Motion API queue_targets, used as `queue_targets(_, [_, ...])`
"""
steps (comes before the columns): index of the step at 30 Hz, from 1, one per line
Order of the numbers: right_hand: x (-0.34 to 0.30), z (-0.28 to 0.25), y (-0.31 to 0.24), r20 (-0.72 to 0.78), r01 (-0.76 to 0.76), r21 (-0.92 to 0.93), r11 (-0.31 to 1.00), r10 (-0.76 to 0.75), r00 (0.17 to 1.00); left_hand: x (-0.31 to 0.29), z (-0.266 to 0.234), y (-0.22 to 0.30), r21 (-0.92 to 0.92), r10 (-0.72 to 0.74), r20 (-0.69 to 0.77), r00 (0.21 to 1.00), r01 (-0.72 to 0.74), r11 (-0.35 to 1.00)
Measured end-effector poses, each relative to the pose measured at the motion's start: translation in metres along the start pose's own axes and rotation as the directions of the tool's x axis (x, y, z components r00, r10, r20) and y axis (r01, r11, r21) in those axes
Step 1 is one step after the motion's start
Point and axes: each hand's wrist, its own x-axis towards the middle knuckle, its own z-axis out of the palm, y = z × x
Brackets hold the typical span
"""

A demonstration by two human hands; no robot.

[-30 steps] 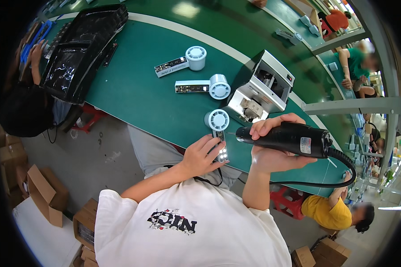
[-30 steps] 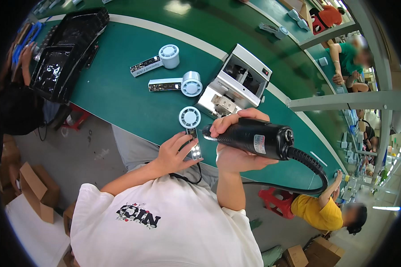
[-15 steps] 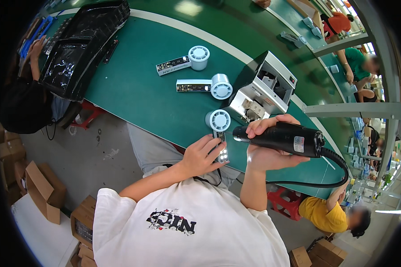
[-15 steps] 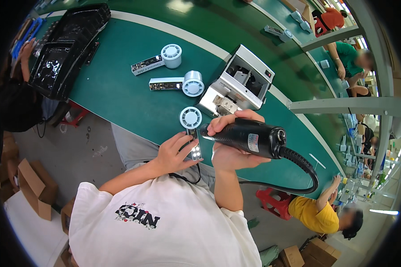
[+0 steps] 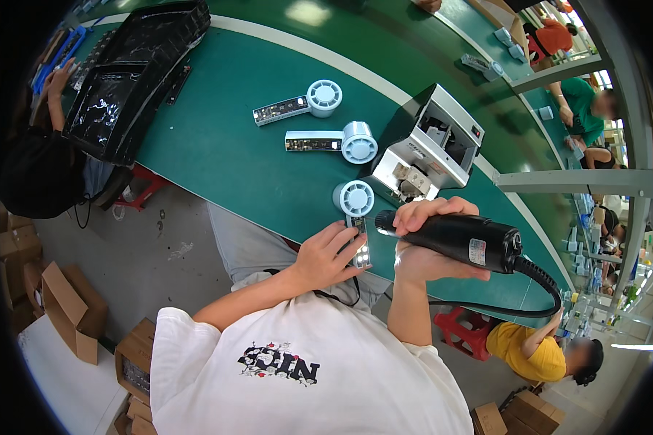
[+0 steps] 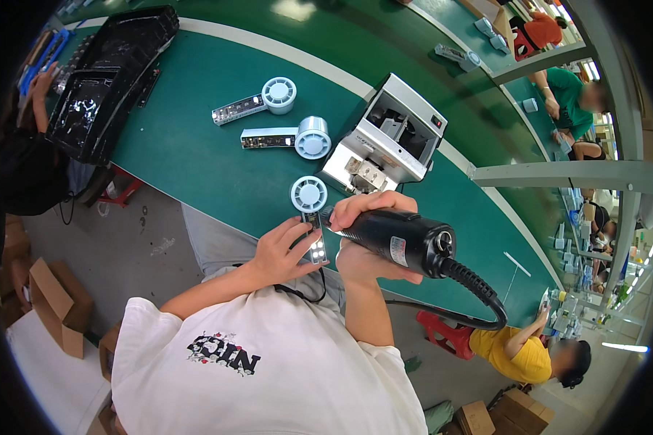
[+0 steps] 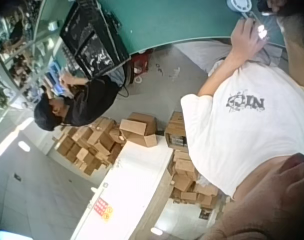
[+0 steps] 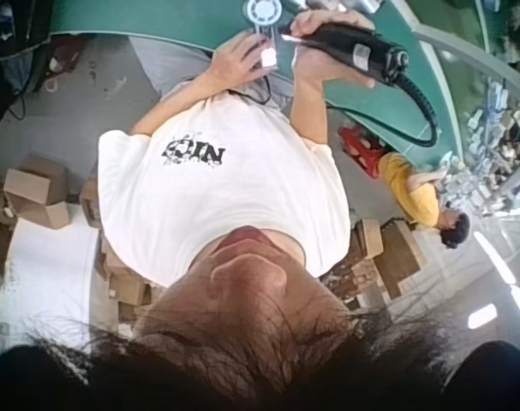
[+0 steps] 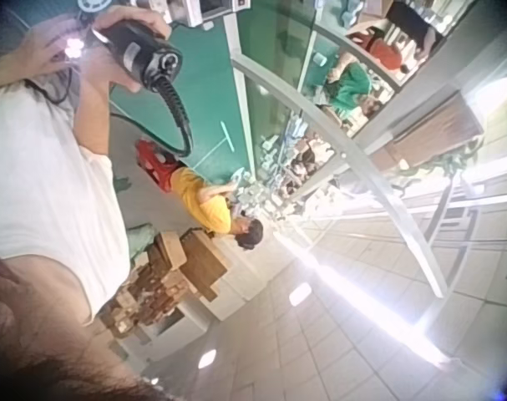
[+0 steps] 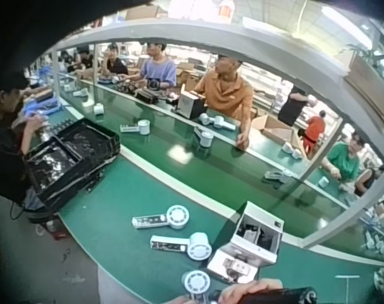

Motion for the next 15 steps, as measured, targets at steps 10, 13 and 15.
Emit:
queue_targets(10, [0.001, 0.000, -0.003, 0.116, -0.003, 0.056, 0.998, -0.003, 0.993, -0.001, 0.003, -0.001, 0.013, 0.007, -0.038, 0.999, -0.006, 1.000])
queue_targets(13, [0.001, -0.002, 0.002, 0.139, 0.004, 0.053, 0.999, -0.011, 0.990, -0.002, 0.003, -0.001, 0.026, 0.009, -0.033, 0.999, -0.008, 1.000])
queue_targets(15, [0.002, -0.002, 0.002, 0.145, 0.001, 0.053, 0.999, -0.009, 0.989, -0.001, 0.003, 0.000, 0.026, 0.010, -0.036, 0.999, -0.009, 1.000])
